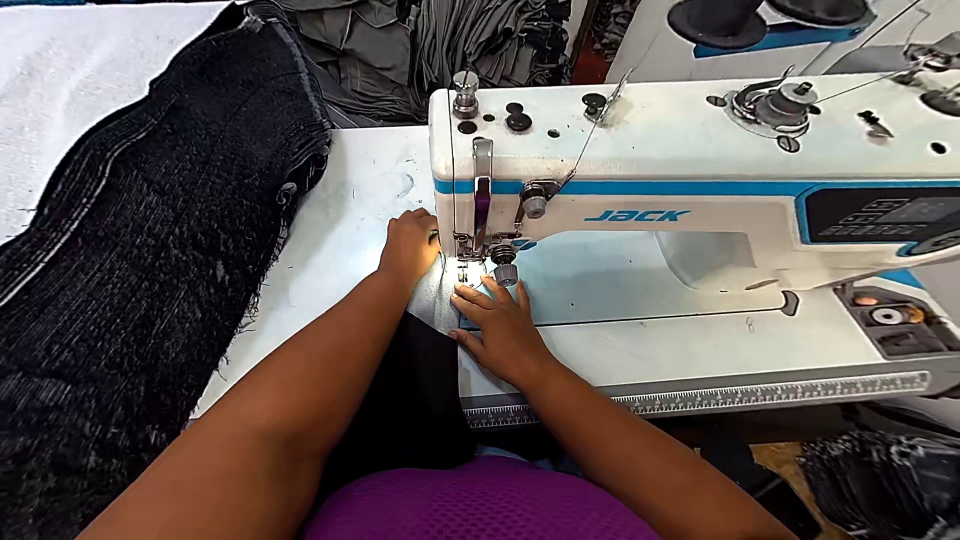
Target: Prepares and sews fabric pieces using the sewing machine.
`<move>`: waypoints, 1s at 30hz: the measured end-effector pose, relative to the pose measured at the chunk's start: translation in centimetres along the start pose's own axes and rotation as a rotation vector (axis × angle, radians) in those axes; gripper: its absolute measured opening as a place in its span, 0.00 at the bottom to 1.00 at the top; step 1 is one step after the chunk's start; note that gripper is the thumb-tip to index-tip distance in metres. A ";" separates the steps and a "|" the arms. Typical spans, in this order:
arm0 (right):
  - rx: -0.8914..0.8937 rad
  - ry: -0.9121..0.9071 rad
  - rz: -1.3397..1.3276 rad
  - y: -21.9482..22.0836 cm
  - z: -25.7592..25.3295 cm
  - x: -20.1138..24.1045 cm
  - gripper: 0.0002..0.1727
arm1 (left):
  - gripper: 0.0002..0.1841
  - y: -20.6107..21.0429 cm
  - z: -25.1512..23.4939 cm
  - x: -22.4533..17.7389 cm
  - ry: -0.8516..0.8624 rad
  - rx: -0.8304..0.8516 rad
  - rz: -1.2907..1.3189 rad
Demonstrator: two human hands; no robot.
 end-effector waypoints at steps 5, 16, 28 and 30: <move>0.089 -0.399 -0.092 0.4 0.5 -0.3 0.24 | 0.30 -7.3 11.0 2.2 0.020 -0.189 0.256; -0.339 -0.565 -0.351 -1.0 -3.1 10.5 0.13 | 0.09 -15.5 44.6 3.3 -0.464 0.021 0.036; -0.311 -0.945 0.201 -2.9 0.2 14.4 0.11 | 0.17 -25.4 48.8 8.8 -0.951 0.406 0.064; 0.189 -0.652 0.231 1.7 0.1 11.0 0.13 | 0.34 -16.6 48.5 11.5 -0.914 0.508 0.205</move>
Point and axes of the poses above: each hand's wrist, its own z-axis away from the middle knuckle, its own y-axis out of the palm, x = y × z, the point moved 3 cm from there along -z, towards the middle knuckle, and after that the axes turned 4 degrees about -z, right-handed, at the moved point
